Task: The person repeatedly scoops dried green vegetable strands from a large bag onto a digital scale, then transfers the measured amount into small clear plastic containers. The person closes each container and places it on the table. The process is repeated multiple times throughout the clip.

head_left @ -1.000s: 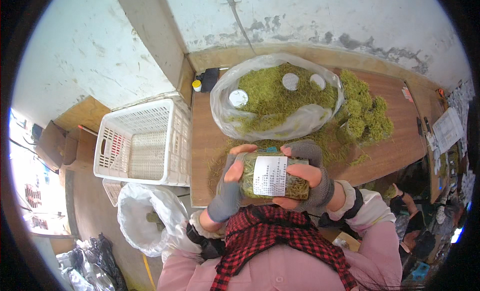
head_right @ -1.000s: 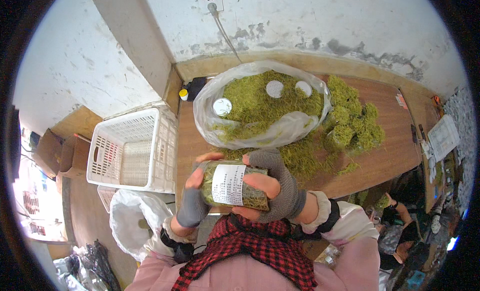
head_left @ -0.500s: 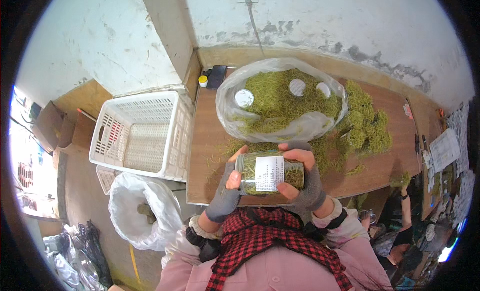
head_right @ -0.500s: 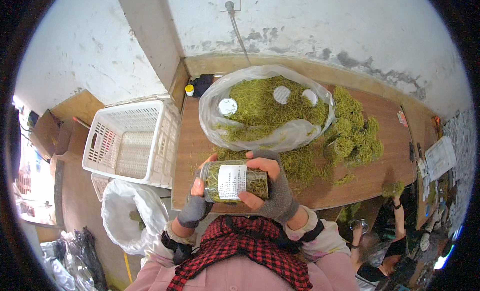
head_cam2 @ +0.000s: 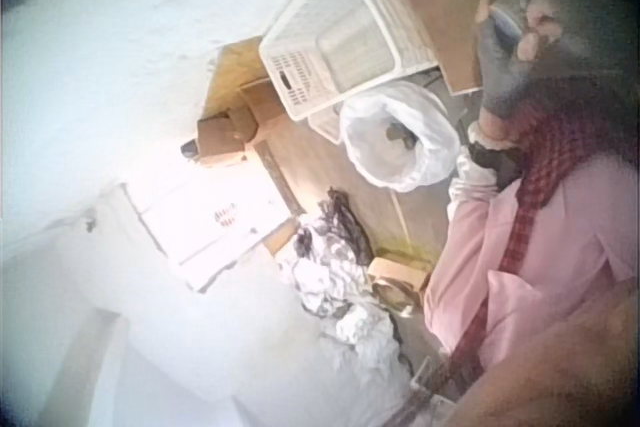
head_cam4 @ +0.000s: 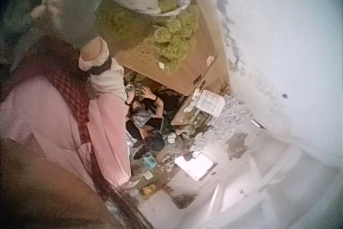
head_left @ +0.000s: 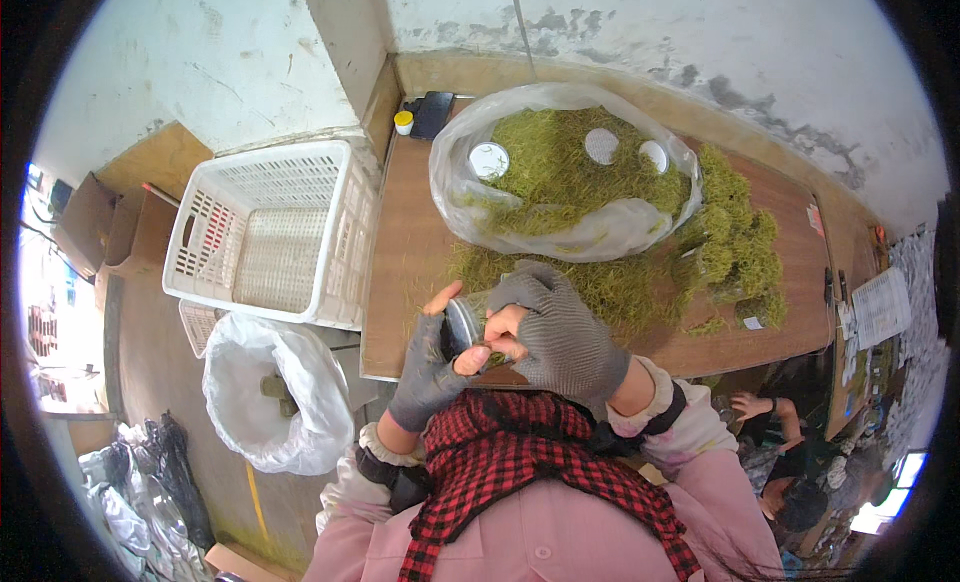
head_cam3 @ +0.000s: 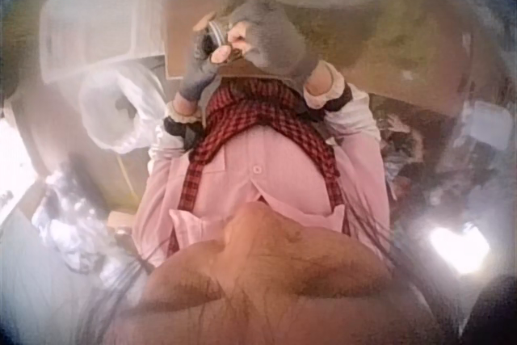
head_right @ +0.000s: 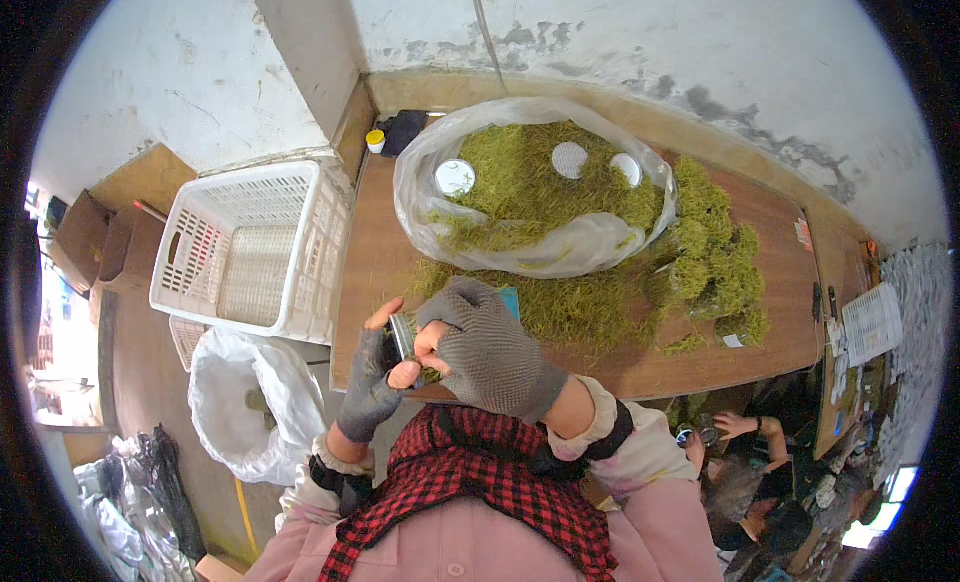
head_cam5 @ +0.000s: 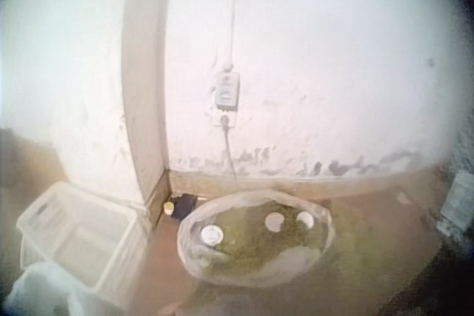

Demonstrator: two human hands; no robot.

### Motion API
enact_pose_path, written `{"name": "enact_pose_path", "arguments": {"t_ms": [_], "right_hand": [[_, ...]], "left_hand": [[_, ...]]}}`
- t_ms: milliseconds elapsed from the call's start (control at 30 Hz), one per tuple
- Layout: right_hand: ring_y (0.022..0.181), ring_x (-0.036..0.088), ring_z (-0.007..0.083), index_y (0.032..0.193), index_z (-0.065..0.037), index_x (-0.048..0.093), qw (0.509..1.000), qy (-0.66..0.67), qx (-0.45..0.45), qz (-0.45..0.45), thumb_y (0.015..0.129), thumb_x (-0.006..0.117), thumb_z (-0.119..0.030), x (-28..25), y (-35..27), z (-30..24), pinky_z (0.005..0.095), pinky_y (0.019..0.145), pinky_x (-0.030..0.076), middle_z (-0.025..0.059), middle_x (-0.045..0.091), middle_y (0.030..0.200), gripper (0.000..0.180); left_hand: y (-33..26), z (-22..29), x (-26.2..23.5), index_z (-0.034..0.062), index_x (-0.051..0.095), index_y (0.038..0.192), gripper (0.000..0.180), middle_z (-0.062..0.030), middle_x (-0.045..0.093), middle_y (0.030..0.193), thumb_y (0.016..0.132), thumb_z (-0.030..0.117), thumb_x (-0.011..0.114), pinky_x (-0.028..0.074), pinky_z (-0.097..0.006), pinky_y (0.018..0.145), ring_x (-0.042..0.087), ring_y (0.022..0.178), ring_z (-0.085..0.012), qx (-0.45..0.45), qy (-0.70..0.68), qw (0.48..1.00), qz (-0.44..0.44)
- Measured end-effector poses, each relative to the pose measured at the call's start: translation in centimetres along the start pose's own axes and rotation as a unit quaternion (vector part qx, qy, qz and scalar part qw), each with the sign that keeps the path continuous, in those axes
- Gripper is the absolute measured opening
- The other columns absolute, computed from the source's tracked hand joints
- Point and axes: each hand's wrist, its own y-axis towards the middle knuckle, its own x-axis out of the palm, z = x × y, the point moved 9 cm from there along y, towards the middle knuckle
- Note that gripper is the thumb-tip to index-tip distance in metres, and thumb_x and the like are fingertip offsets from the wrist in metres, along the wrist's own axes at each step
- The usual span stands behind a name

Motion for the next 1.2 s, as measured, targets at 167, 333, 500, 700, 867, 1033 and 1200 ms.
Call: {"name": "enact_pose_path", "arguments": {"t_ms": [167,333,500,700,867,1033,1200], "right_hand": [[0.093,0.056,0.0356,0.095,-0.008,0.058,0.992,-0.014,0.087,0.085,0.082,0.068,-0.004,0.7,-1.8,4.5,0.0462,0.09,0.045,0.0123,0.056,0.103,0.018],[0.098,0.059,0.0292,0.114,-0.003,0.058,0.934,0.043,0.351,0.052,0.091,0.069,-0.01,0.2,-13.0,16.0,0.0391,0.087,0.049,0.0144,0.059,0.105,0.027],[0.104,0.06,0.0252,0.129,-0.001,0.052,0.819,-0.016,0.557,0.136,0.086,0.079,-0.022,-2.8,-29.9,22.4,0.0398,0.089,0.051,0.0125,0.061,0.113,0.055],[0.13,0.046,0.0391,0.153,0.0,0.031,0.627,-0.181,0.652,0.387,0.071,0.092,-0.026,-13.6,-40.6,28.4,0.0448,0.105,0.046,0.0271,0.04,0.143,0.106],[0.143,0.037,0.0458,0.159,-0.004,0.02,0.611,-0.216,0.667,0.368,0.068,0.093,-0.034,-17.7,-38.3,32.1,0.0458,0.115,0.04,0.0331,0.03,0.156,0.121],[0.14,0.042,0.0405,0.157,0.003,0.022,0.682,-0.23,0.585,0.373,0.069,0.093,-0.031,-18.1,-35.8,32.8,0.0464,0.113,0.04,0.0293,0.039,0.152,0.119],[0.133,0.048,0.0322,0.154,0.004,0.027,0.776,-0.096,0.502,0.371,0.07,0.092,-0.02,-15.1,-32.0,27.9,0.0424,0.11,0.042,0.0235,0.044,0.146,0.109]], "left_hand": [[-1.6,-1.7,-2.3,0.0007,0.034,0.153,0.1,-0.0147,0.049,0.138,0.077,0.037,0.088,0.045,-0.039,0.106,0.051,0.126,-0.0244,-0.025,0.084,0.996,0.008],[-10.9,-5.4,-16.4,0.0014,0.032,0.153,0.096,-0.0158,0.045,0.143,0.079,0.025,0.089,0.039,-0.041,0.111,0.046,0.13,-0.0282,-0.022,0.158,0.967,0.2],[-24.7,-5.4,-36.8,-0.0002,0.037,0.149,0.081,-0.0141,0.046,0.143,0.084,0.022,0.082,0.043,-0.041,0.108,0.05,0.124,-0.0269,-0.126,0.459,0.761,0.441],[-28.0,-14.5,-44.3,0.0002,0.032,0.155,0.083,-0.0151,0.034,0.158,0.093,0.043,0.068,0.04,-0.044,0.112,0.04,0.14,-0.0272,-0.375,0.452,0.736,0.335],[-20.8,-19.7,-34.9,0.0054,0.029,0.156,0.083,-0.0112,0.043,0.147,0.092,0.034,0.073,0.038,-0.043,0.101,0.048,0.121,-0.0259,-0.233,0.341,0.838,0.357],[-15.5,-18.5,-22.9,0.0108,0.018,0.158,0.094,-0.0113,0.043,0.133,0.089,0.021,0.081,0.049,-0.03,0.062,0.057,0.082,-0.0164,-0.269,0.2,0.864,0.377],[-12.7,-16.4,-19.8,0.007,0.025,0.158,0.084,-0.012,0.045,0.133,0.093,0.017,0.076,0.049,-0.029,0.084,0.053,0.104,-0.0168,-0.189,0.188,0.895,0.357]]}}
